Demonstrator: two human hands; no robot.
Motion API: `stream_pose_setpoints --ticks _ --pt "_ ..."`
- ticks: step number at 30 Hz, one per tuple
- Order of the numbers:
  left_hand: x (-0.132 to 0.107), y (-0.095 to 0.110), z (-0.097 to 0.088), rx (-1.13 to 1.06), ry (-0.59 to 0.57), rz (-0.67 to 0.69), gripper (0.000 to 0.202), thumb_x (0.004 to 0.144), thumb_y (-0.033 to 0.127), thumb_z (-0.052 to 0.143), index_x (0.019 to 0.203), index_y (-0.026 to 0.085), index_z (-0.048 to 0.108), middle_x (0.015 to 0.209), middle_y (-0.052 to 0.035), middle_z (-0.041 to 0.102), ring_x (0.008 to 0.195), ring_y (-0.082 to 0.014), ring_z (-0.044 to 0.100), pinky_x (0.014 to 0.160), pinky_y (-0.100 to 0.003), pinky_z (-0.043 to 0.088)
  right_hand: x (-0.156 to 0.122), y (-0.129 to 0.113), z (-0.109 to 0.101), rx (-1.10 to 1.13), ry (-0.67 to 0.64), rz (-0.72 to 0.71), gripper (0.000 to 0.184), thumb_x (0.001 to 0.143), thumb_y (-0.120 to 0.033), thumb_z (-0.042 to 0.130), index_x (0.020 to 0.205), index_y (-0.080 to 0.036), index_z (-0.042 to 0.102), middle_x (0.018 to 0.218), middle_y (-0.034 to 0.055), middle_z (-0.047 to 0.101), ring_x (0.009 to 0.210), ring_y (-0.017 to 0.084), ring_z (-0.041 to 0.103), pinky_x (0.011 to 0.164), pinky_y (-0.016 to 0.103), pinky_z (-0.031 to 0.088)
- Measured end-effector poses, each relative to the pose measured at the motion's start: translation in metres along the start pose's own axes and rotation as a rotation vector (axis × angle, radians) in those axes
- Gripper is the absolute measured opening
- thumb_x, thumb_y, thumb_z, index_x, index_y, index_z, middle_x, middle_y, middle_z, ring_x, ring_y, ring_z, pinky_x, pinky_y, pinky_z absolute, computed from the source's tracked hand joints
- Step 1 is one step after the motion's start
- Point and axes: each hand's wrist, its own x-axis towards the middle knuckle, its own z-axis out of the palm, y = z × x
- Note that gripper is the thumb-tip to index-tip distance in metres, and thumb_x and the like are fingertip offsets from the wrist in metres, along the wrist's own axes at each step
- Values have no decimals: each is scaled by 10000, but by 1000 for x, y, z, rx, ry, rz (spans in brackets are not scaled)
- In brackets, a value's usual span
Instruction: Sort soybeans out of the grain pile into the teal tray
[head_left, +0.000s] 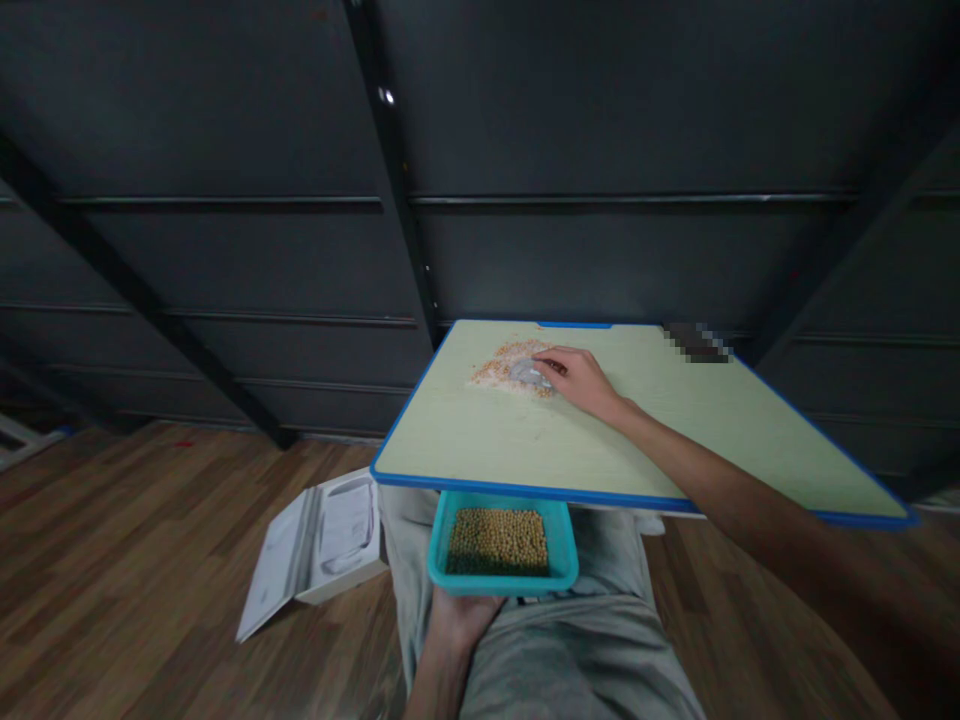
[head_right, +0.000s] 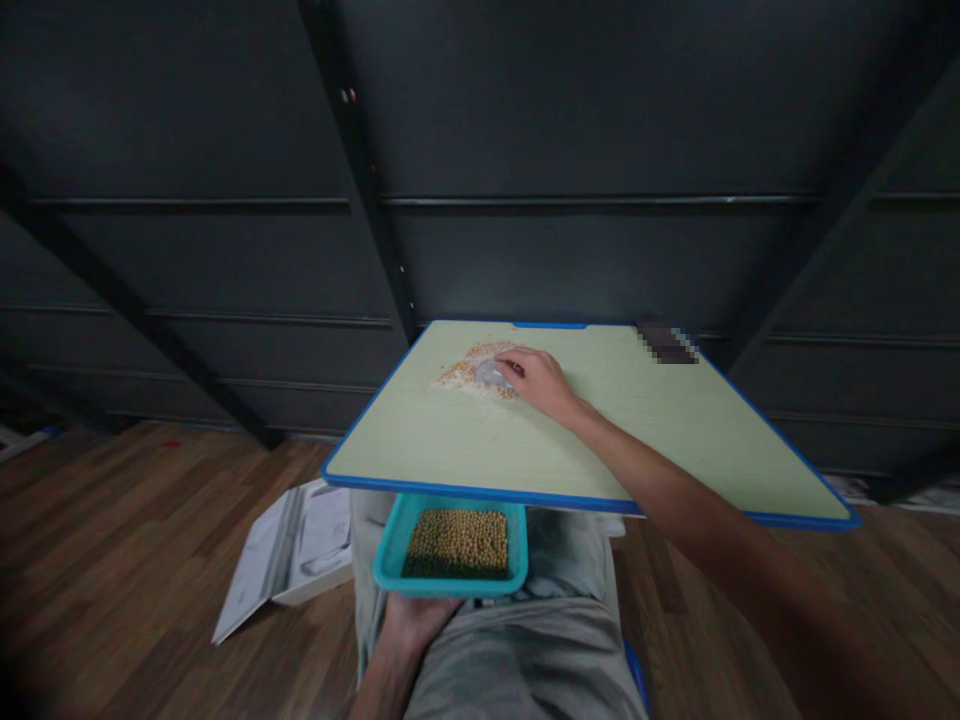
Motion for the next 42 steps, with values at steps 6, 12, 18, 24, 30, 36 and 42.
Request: stream_pose_setpoints --ticks 6,12,18,24,30,36,42 --pt "0 -1 3 -15 -10 -7 391 1016 299 446 1206 316 788 1135 -70 845 1125 -296 755 1098 -557 527 -2 -6 2 34 -42 -5 218 1022 -273 621 1102 -208 813 1094 85 812 911 222 730 821 368 533" --pt "0 -1 4 -15 -7 8 393 1008 269 458 1231 274 781 1170 -107 833 1106 -311 760 1100 -588 522 -4 -12 3 39 -54 -30 208 1031 -281 618 1103 -231 807 1109 80 809 970 230 737 853 384 550" --pt "-1 0 7 -27 14 -14 390 1007 308 496 1310 271 740 1193 -106 828 1119 -305 762 1032 -526 581 -5 -17 3 51 -83 -41 206 1029 -282 625 1123 -236 802 1120 79 809 993 232 738 874 394 561" --pt "-3 1 11 -23 21 -33 327 980 283 557 1202 249 795 1174 -123 831 1119 -306 761 1024 -502 585 -5 -21 4 63 -95 -56 206 1030 -271 626 1130 -220 799 1122 83 810 987 225 737 895 392 554" --pt "-1 -1 8 -30 62 -19 397 1009 300 450 1223 291 785 1109 -93 848 1062 -298 774 979 -518 594 -4 -24 5 91 -126 -84 214 1041 -293 617 1134 -220 796 1095 69 811 966 211 732 893 376 546" --pt "0 -1 7 -29 28 -22 426 1007 296 429 1275 303 760 1166 -94 836 1072 -297 764 979 -516 588 -5 -24 6 123 -133 -92 216 1039 -317 628 1147 -238 798 1112 61 810 971 205 731 895 367 541" --pt "0 -2 11 -10 32 1 411 1018 274 432 1236 288 780 1147 -95 839 1098 -311 758 991 -529 579 -7 -25 7 166 -144 -112 218 1039 -315 632 1158 -234 794 1110 58 810 972 198 733 879 354 544"
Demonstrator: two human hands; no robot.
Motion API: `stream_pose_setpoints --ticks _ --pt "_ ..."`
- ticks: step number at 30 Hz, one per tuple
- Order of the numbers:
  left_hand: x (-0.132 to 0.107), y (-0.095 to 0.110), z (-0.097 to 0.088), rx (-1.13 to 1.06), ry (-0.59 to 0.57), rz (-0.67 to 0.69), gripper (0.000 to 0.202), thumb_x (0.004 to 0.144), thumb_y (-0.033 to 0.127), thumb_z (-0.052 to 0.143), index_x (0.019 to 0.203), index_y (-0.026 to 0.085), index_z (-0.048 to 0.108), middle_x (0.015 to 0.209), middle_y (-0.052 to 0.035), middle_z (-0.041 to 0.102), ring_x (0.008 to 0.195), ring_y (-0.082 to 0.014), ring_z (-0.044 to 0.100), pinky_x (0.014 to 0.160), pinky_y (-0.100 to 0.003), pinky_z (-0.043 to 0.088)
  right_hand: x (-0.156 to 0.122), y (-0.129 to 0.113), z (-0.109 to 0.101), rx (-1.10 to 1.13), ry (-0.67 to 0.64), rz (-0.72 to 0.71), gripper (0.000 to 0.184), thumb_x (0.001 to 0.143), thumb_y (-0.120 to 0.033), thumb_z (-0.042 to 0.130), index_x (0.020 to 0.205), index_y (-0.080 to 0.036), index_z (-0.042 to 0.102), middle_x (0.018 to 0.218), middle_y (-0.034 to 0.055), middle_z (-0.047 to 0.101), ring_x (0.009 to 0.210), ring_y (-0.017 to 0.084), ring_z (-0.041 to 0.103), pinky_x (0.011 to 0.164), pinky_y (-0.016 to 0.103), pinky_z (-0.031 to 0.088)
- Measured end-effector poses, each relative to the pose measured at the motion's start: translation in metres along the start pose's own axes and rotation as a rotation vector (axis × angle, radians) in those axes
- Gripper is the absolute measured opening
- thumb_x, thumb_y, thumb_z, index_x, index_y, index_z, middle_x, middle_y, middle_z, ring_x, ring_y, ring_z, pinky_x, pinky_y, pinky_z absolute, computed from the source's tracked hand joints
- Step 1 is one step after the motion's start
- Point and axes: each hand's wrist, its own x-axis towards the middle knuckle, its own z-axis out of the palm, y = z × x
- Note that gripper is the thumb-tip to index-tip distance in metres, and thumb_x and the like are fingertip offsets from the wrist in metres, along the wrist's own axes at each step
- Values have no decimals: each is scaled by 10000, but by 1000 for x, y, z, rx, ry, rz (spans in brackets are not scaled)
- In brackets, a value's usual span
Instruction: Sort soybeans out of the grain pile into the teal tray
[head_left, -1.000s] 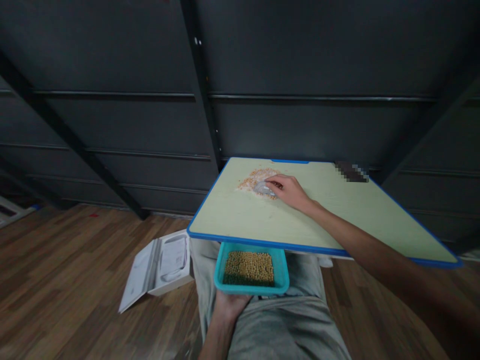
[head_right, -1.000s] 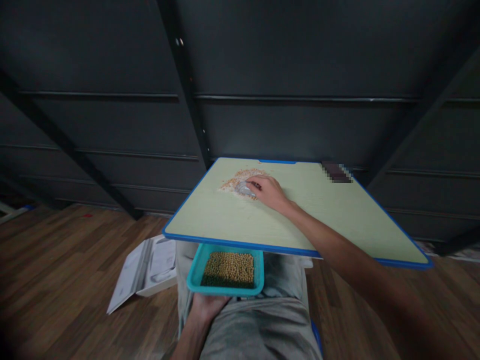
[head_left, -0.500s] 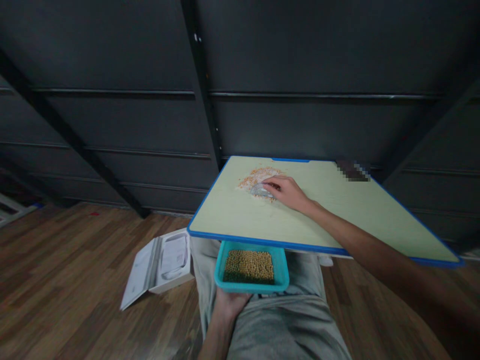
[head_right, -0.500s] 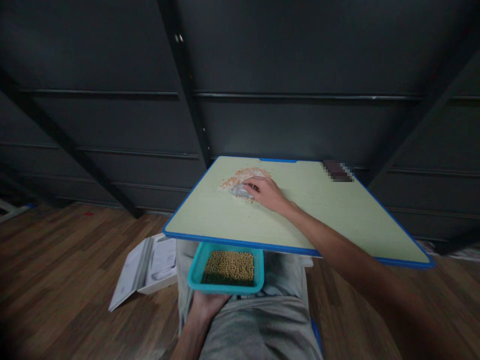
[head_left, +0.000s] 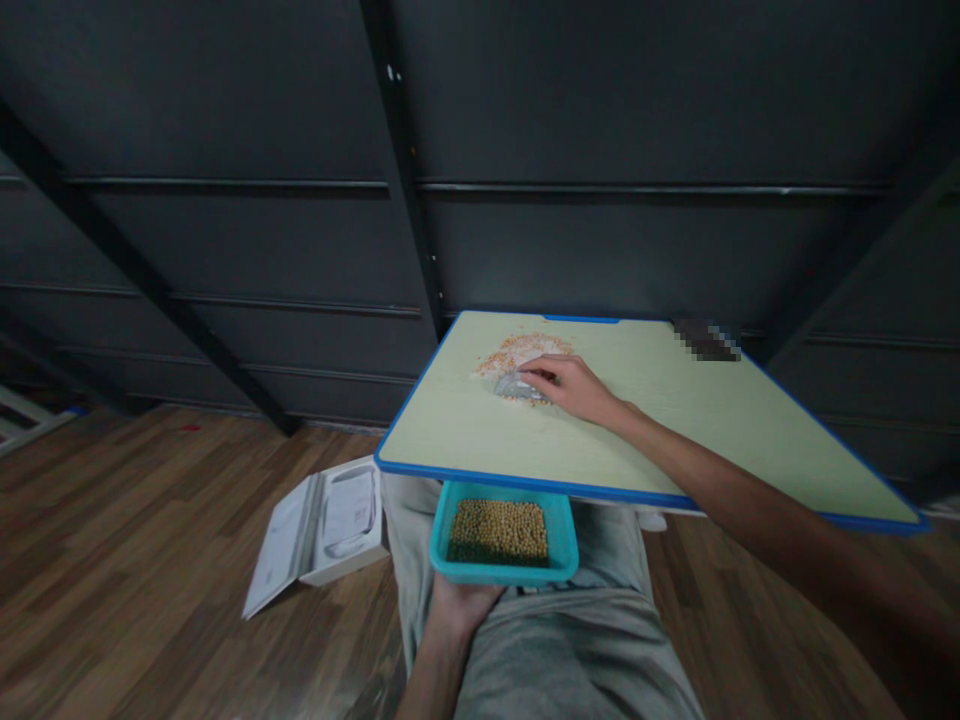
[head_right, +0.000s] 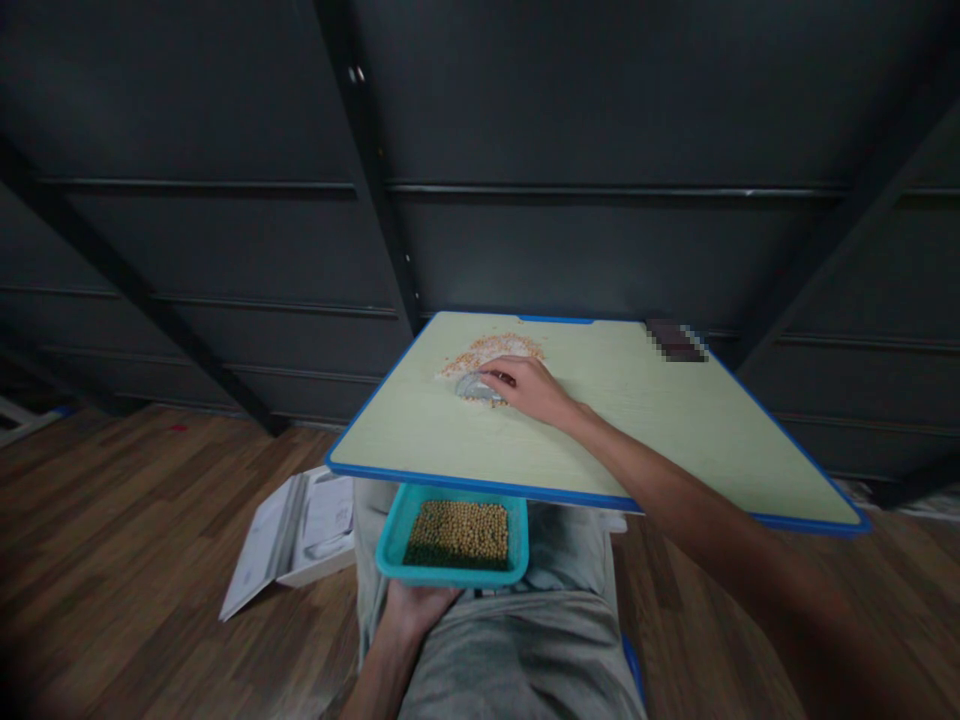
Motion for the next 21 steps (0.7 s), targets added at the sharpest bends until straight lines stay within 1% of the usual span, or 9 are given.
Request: stream_pose_setpoints --ticks 3,6,9,15,18,21 --pt "0 0 1 -12 -12 -2 406 1019 283 451 1294 297 750 1182 -101 830 1125 -314 750 1051 -553 546 0 -2 0 10 -1 -12 218 1040 -312 633 1165 -233 793 1114 60 810 966 198 737 871 355 548" --pt "0 0 2 -19 -23 -4 389 1019 304 474 1290 284 753 1180 -104 831 1133 -316 750 1086 -560 524 -1 -4 0 18 -3 -31 217 1042 -309 633 1169 -238 795 1109 61 811 971 199 738 878 360 548" --pt "0 -1 3 -21 -29 -1 388 1021 301 468 1270 271 764 1184 -107 829 1122 -315 755 1072 -551 538 -1 -6 0 25 -16 -45 223 1045 -304 629 1179 -234 794 1107 65 810 982 198 734 880 358 547" --pt "0 -1 5 8 9 8 386 1018 285 454 1179 230 800 1136 -120 839 1073 -325 770 1018 -567 573 -1 -9 1 39 -50 -42 237 1048 -295 623 1204 -230 790 1132 75 806 991 198 729 895 359 539" --pt "-1 -1 10 0 6 7 390 1017 277 449 1185 227 797 1118 -121 842 1069 -324 771 1011 -569 577 -1 -11 1 45 -57 -33 233 1047 -300 625 1194 -230 792 1122 72 807 970 197 727 883 359 538" --pt "-3 -2 15 -9 -9 13 402 1022 269 437 1227 233 781 1141 -120 837 1068 -316 771 1015 -562 576 -1 -12 2 47 -58 -36 224 1047 -309 627 1177 -237 795 1110 66 808 956 191 724 866 349 536"
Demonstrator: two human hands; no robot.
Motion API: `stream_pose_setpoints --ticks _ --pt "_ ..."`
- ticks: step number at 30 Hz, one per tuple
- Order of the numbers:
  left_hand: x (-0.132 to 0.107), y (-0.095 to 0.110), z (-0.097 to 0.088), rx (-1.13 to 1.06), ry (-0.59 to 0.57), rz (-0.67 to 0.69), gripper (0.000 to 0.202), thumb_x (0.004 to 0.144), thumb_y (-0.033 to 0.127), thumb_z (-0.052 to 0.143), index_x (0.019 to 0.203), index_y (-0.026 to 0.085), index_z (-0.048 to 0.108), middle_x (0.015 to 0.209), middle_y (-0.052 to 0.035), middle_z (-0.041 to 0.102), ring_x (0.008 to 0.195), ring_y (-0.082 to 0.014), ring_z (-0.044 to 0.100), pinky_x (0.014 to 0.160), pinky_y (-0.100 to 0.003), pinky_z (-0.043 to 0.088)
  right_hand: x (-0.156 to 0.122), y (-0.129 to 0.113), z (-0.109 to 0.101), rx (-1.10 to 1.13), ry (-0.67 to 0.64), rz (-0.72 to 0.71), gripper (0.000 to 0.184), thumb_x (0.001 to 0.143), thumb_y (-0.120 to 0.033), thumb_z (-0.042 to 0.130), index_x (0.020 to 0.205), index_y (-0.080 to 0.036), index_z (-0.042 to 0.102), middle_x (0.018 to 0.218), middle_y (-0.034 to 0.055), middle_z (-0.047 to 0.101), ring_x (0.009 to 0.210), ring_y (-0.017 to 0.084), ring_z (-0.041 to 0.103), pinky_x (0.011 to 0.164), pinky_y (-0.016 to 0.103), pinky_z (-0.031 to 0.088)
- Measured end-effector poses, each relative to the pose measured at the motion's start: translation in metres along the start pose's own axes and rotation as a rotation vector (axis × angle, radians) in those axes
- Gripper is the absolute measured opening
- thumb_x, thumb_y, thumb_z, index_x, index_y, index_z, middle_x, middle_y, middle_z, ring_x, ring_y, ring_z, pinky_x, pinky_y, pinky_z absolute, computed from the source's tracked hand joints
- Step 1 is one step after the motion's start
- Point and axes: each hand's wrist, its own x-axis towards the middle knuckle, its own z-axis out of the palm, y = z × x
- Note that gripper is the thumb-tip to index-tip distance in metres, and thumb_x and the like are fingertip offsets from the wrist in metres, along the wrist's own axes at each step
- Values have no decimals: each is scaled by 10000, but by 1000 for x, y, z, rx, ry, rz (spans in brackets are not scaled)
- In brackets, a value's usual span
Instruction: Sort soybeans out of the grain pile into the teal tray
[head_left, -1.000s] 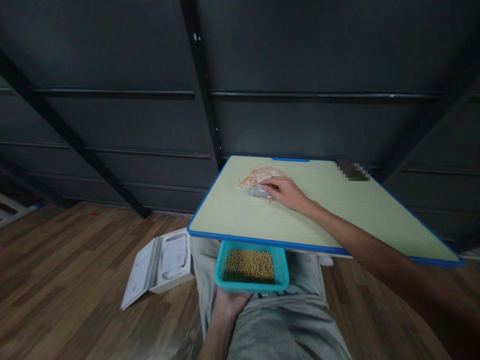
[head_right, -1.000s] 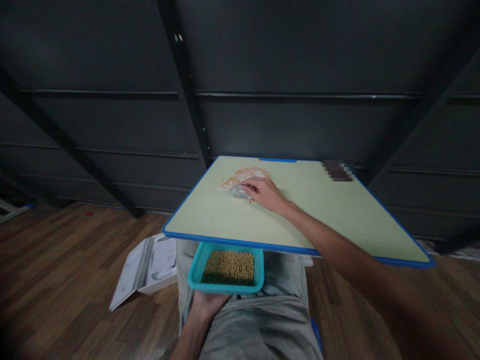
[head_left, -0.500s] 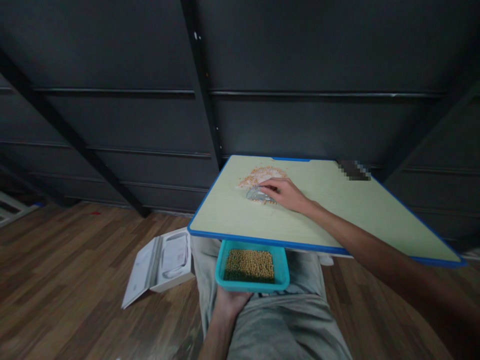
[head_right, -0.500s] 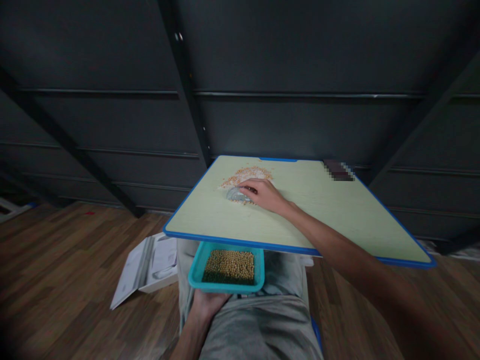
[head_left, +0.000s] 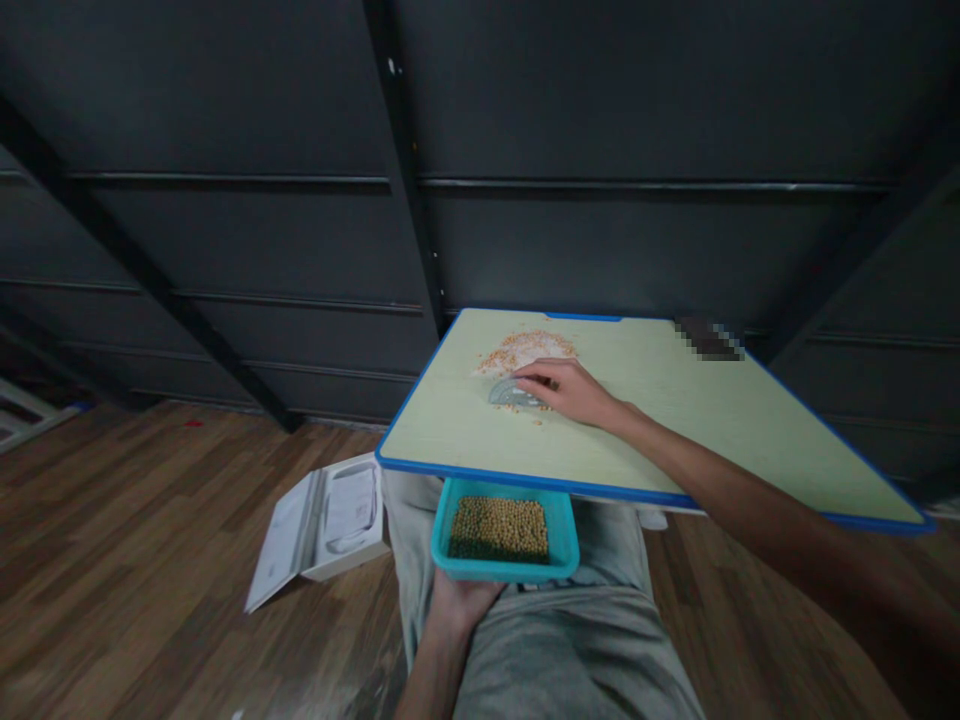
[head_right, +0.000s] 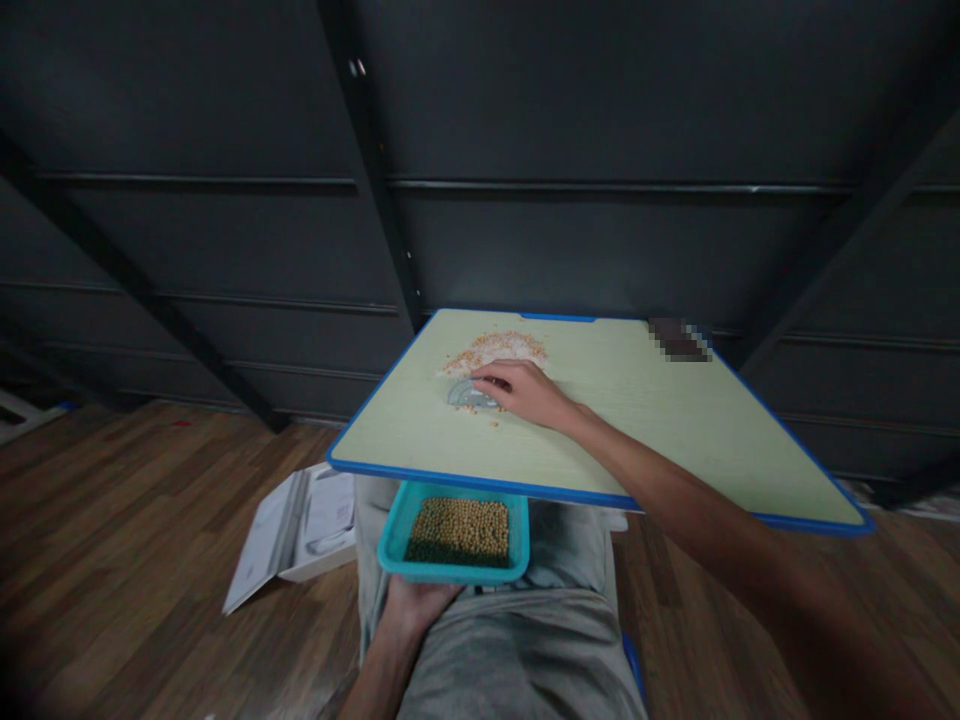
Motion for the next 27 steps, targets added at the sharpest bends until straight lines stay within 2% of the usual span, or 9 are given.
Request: stream_pose_setpoints --ticks 4,9,13,19,27 --pt "0 -1 2 -8 15 0 404 1028 298 442 1265 247 764 1153 -112 836 1109 -320 761 1048 -569 557 0 -2 1 17 -2 -17 222 1046 -300 627 1174 -230 794 1115 70 807 960 188 725 853 343 535" --pt "1 0 0 16 9 -1 372 1016 300 476 1189 222 796 1205 -128 820 1191 -338 728 1088 -574 524 -1 -6 1 26 -8 -11 212 1038 -284 638 1171 -231 793 1123 74 808 968 189 729 836 337 537" --pt "0 0 3 41 -5 -11 364 1015 305 485 1104 195 820 1167 -135 829 1126 -330 750 1089 -571 525 -1 -8 2 20 -16 -29 210 1040 -294 639 1170 -231 791 1107 70 810 979 189 730 848 338 537" --pt "-2 0 8 33 26 -23 381 1021 292 458 1072 198 824 1166 -113 833 1070 -308 768 1068 -563 551 -1 -11 3 23 -24 -41 212 1041 -309 640 1170 -229 788 1094 65 810 962 183 726 857 339 534" --pt "-2 0 9 -21 25 -36 404 1012 300 447 1243 235 772 1140 -117 837 1135 -321 749 1077 -580 537 -1 -13 5 36 -34 -46 218 1037 -305 638 1173 -233 793 1080 59 812 953 183 723 864 341 529"
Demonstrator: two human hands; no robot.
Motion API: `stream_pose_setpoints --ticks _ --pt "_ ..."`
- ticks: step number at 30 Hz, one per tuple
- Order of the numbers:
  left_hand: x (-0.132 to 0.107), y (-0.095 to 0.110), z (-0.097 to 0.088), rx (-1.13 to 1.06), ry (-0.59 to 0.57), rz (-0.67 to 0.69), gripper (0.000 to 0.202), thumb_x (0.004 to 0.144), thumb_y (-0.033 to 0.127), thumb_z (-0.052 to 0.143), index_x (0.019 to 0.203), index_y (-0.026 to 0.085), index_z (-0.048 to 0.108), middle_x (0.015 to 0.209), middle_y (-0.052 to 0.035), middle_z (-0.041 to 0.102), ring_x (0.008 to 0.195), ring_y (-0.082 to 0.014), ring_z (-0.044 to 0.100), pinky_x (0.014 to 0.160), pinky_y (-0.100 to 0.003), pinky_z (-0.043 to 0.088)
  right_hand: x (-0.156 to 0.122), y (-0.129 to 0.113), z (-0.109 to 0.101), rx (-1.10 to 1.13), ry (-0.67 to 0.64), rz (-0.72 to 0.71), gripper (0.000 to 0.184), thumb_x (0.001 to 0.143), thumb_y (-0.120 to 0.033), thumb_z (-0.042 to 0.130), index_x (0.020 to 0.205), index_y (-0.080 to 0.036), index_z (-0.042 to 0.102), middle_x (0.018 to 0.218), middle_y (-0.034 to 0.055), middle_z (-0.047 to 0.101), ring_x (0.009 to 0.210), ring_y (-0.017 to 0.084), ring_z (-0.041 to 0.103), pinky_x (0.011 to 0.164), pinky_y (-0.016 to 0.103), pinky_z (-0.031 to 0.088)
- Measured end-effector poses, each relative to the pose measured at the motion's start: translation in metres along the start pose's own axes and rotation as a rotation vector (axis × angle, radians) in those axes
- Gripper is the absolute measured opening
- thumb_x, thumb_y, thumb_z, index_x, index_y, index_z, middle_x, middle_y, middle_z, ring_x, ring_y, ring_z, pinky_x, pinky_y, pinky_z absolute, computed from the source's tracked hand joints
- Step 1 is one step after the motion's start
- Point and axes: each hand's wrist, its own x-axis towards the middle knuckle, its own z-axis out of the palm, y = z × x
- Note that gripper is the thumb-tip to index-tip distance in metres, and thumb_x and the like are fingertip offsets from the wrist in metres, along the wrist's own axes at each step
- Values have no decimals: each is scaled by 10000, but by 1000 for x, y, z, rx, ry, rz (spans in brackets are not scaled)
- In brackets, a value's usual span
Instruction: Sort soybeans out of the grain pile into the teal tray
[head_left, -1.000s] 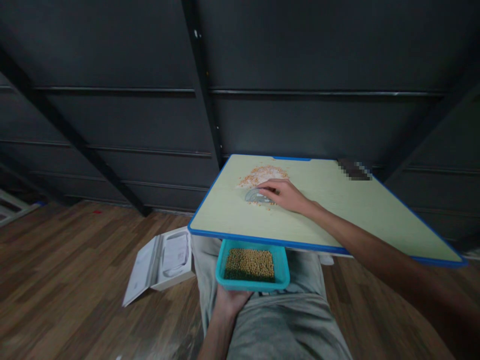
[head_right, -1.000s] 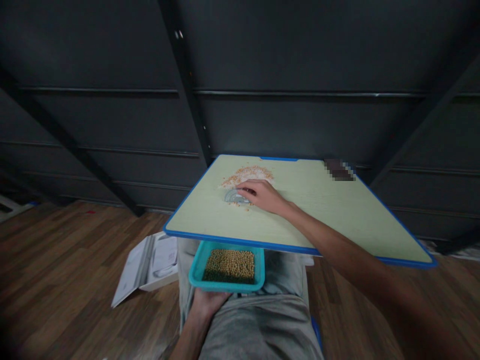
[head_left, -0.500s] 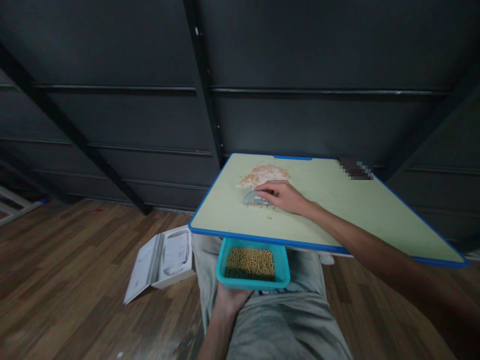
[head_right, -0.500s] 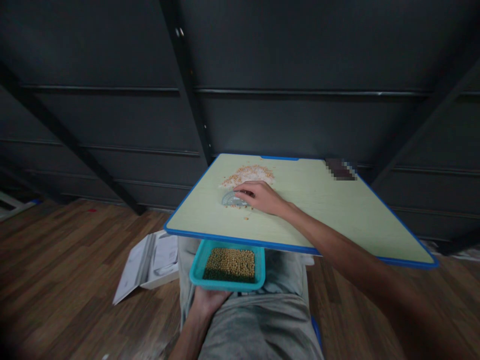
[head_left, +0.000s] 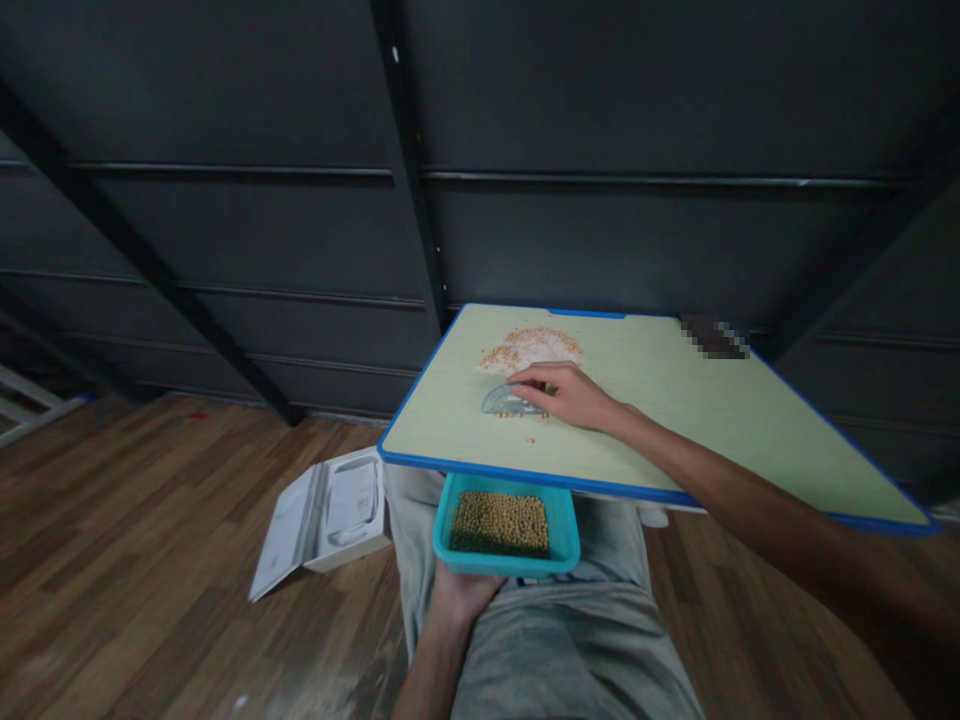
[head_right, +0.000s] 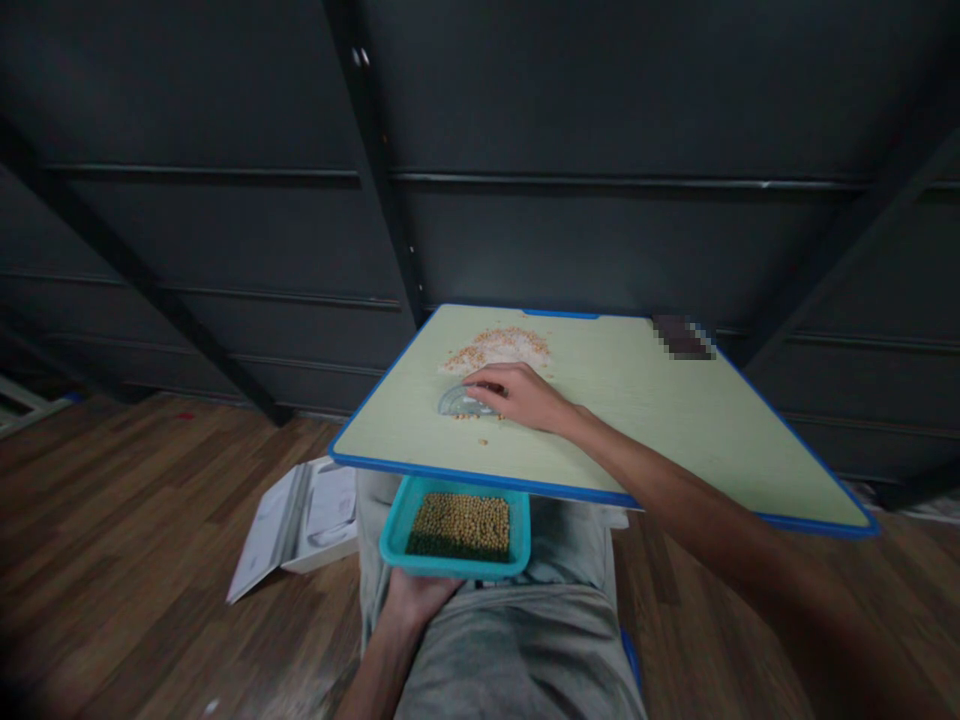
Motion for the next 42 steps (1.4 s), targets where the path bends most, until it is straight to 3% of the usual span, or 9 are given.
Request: stream_pose_setpoints --ticks 5,11,18,25,36,42 --pt "1 -1 3 24 7 19 408 1028 294 425 1165 214 802 1115 -119 841 1088 -313 762 1082 -566 534 0 -3 0 4 -24 22 224 1035 -317 639 1185 -250 792 1080 53 810 943 183 715 858 340 525" --pt "2 -1 -2 30 -26 45 443 1042 298 387 1209 213 789 1105 -123 844 1113 -318 757 1123 -591 496 -1 -4 2 20 -44 24 235 1033 -335 642 1182 -235 794 1047 57 811 880 168 703 825 320 515" --pt "2 1 -10 14 -50 2 377 1008 294 474 1192 207 792 1176 -141 825 1231 -349 708 1142 -606 476 0 -10 1 35 -66 2 238 1033 -325 640 1182 -221 793 1012 58 807 870 166 703 818 317 509" --pt "1 0 -5 15 -19 -7 363 1006 312 477 1120 213 807 1120 -118 838 1238 -339 702 1149 -604 472 -1 -13 4 43 -58 -13 233 1022 -332 662 1167 -210 798 982 56 810 834 160 703 800 310 513" --pt "-1 -1 5 3 -2 -3 360 993 294 492 1159 194 796 1136 -140 834 1296 -361 672 1153 -621 469 -2 -20 3 42 -78 -39 208 1010 -316 676 1140 -221 808 993 56 817 829 162 717 792 312 531" --pt "-1 -2 3 25 16 0 405 1025 318 435 1176 201 792 1107 -129 842 1237 -345 710 1137 -613 489 -2 -25 4 56 -85 -60 209 1004 -308 677 1125 -203 811 943 52 811 785 149 709 753 295 534"
